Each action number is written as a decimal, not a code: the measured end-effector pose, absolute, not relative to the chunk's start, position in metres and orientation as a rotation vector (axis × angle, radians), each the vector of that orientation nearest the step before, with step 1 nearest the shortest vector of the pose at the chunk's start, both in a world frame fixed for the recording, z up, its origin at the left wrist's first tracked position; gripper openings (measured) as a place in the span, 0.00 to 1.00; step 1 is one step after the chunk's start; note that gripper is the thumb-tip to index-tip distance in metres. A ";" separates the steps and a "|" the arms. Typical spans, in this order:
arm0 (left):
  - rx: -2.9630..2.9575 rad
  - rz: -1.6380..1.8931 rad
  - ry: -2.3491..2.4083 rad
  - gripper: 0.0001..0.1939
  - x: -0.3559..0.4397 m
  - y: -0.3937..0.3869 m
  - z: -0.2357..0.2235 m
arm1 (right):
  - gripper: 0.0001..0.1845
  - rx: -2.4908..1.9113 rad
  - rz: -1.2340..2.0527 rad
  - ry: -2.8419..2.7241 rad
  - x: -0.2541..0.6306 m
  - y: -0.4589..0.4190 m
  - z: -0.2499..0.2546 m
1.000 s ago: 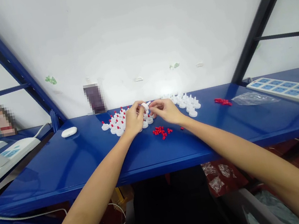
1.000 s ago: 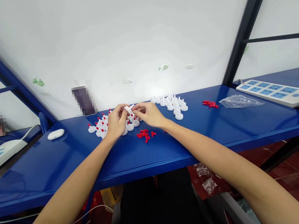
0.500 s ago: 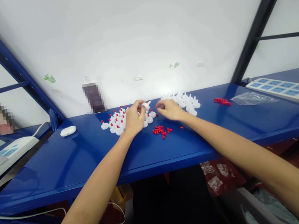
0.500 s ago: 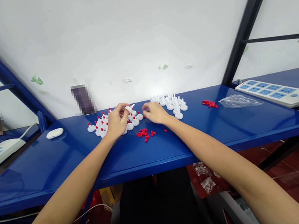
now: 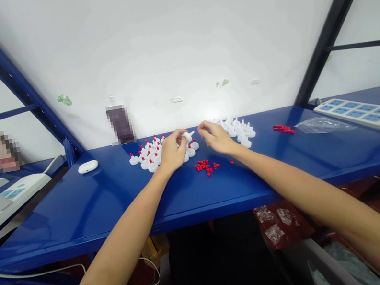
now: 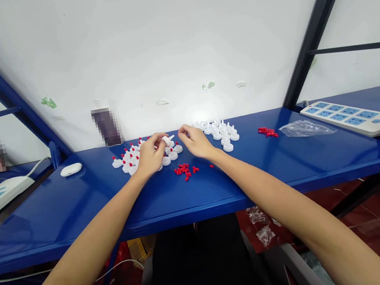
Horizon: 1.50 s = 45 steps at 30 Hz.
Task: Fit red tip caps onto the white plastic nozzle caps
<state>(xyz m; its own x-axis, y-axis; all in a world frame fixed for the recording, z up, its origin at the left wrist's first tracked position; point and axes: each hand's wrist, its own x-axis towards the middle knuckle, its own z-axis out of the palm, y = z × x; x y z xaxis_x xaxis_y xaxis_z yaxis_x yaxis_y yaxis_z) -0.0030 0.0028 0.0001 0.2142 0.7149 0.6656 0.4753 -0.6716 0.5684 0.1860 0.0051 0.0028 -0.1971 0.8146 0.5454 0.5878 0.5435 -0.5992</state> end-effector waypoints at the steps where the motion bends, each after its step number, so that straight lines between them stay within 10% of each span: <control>1: 2.238 1.448 1.124 0.13 -0.003 0.003 0.000 | 0.11 -1.056 0.371 -1.845 0.183 0.002 0.005; 45: 2.233 1.470 1.049 0.20 -0.006 -0.002 0.003 | 0.15 -0.906 -0.103 -2.266 0.173 -0.017 0.007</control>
<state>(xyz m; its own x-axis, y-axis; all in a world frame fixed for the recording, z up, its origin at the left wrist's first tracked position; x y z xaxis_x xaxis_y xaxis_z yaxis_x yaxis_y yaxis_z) -0.0063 -0.0019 0.0027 0.2234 0.6946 0.6839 0.4214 -0.7015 0.5748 0.1727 -0.0170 0.0071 -0.5223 0.5805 0.6247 0.6346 0.7539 -0.1700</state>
